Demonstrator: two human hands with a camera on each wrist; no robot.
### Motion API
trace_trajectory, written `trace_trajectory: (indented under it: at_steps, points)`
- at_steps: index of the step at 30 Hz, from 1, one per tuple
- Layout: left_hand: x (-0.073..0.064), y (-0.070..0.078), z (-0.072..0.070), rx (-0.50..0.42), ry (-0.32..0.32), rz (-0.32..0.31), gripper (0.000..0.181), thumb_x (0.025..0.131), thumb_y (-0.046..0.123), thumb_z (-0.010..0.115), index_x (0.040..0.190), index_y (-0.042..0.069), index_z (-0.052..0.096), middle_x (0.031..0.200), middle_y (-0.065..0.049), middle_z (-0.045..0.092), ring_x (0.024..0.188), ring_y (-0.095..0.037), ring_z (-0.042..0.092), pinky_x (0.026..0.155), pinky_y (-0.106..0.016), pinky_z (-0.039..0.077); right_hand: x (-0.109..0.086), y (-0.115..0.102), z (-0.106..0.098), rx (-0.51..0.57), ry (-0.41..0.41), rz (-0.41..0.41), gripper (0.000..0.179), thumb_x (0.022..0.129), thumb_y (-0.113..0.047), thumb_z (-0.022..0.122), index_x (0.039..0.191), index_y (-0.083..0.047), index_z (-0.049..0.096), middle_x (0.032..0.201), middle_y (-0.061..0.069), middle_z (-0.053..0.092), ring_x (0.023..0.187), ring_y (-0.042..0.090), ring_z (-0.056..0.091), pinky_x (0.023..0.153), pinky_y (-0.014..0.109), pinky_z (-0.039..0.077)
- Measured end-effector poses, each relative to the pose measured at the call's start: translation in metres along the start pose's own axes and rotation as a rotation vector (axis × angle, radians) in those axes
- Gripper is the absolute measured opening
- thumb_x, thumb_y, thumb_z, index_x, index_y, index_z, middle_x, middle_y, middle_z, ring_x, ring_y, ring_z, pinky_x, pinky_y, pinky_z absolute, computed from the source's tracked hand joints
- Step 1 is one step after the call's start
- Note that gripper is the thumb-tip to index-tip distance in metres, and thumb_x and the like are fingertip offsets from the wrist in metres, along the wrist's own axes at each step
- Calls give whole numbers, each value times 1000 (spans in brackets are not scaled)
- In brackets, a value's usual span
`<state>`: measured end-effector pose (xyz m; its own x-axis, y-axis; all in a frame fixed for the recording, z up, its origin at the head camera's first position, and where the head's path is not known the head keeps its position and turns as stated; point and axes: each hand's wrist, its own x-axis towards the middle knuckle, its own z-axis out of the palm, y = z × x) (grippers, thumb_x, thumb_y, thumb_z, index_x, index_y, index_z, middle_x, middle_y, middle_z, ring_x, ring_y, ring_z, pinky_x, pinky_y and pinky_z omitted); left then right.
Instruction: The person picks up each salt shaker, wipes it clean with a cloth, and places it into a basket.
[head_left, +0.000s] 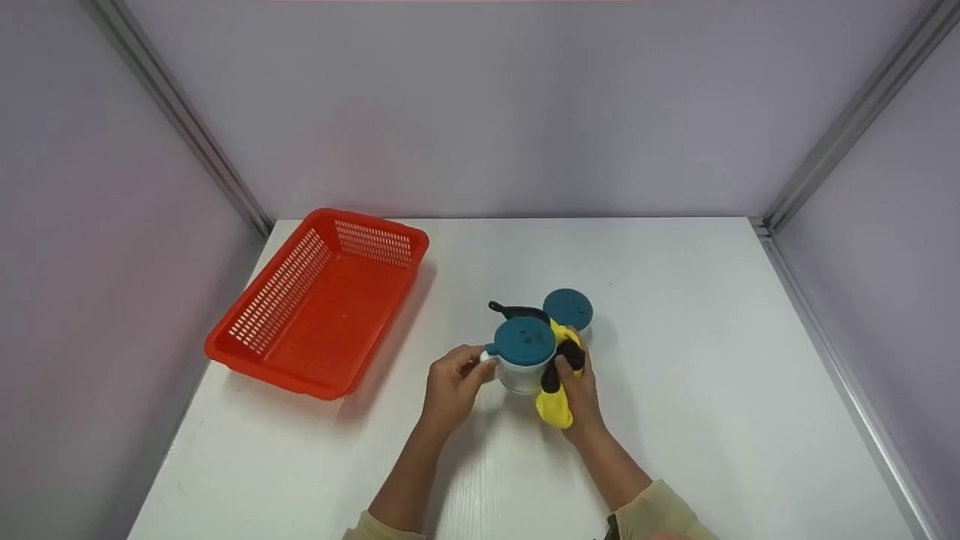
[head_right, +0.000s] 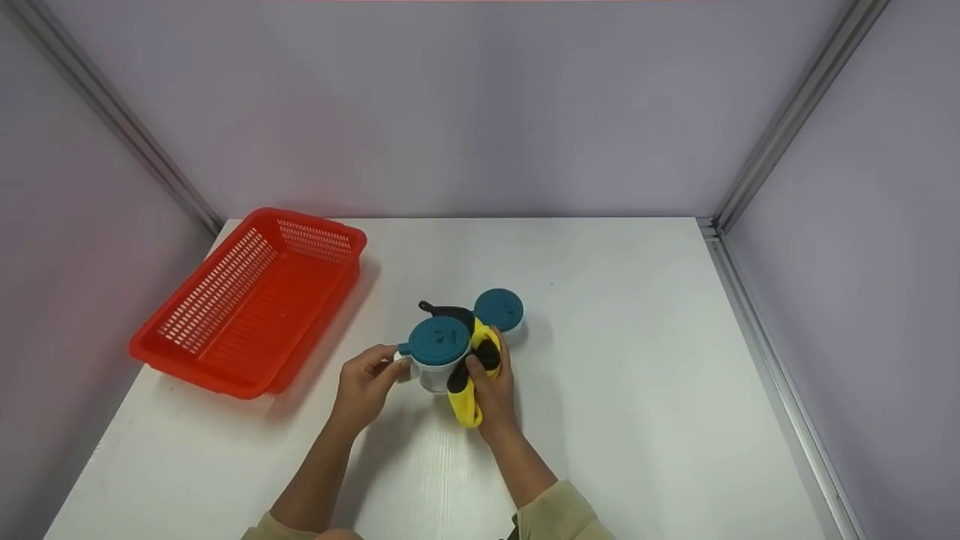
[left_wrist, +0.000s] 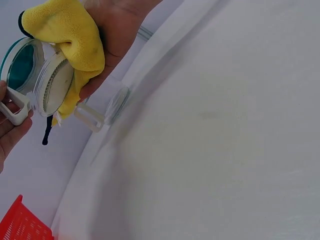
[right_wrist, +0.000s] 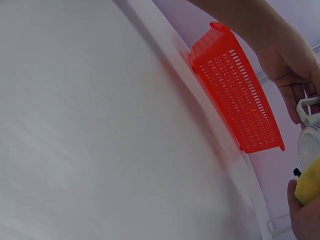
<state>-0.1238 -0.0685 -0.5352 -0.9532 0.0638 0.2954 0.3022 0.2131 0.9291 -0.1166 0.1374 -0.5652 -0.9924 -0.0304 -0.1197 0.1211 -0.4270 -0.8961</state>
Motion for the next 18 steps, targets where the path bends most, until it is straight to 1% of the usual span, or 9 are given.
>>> trace_trajectory:
  at_steps: [3,4,7,10,12,15,17,18]
  points:
    - [1,2,-1,3,-17,-7,12,91,16,71,102,13,74,89,0,69,80,-14,63,71,-25,60,-3,-8,6,95,-33,63,58,101,-47,46,149,-23,23,138,-1,39,122,12,43,105,14,40]
    - [1,-3,-1,-3,-24,-5,12,91,18,71,102,15,74,89,1,69,80,-14,64,71,-25,60,-5,-11,8,124,-52,77,56,101,-50,45,145,-22,25,134,-3,42,120,11,44,105,14,40]
    - [1,-3,0,-13,-39,-3,13,91,19,71,103,15,74,90,2,69,82,-14,65,72,-26,61,-7,-14,12,206,-116,92,51,98,-56,46,133,-21,36,122,-6,49,114,9,47,105,17,40]
    - [1,-4,0,-43,-51,-7,13,91,19,71,103,15,74,90,1,69,83,-14,67,74,-27,61,-9,-15,13,219,-137,105,49,97,-58,44,128,-21,46,118,-8,53,110,8,49,103,18,40]
    - [1,-4,1,-65,-55,-8,13,91,18,71,103,14,74,91,-1,70,84,-15,68,74,-27,61,-10,-15,14,256,-135,138,47,97,-59,43,127,-22,49,119,-8,54,109,7,49,102,18,41]
    - [2,-4,2,-86,-59,0,15,90,19,71,104,12,73,94,-3,71,84,-15,68,74,-27,61,-11,-17,15,327,-155,181,45,99,-58,39,127,-25,52,118,-8,54,108,7,48,100,17,41]
    - [2,-5,3,-88,-60,9,16,90,19,72,103,10,73,96,-4,71,83,-14,69,73,-27,61,-12,-17,15,382,-175,198,42,100,-55,37,126,-26,53,117,-8,55,106,6,48,99,17,41]
    - [2,-5,3,-87,-60,10,16,90,19,72,103,10,73,96,-4,71,83,-14,69,72,-27,61,-13,-18,15,393,-190,195,42,102,-54,34,124,-26,55,116,-8,55,105,6,48,97,17,41]
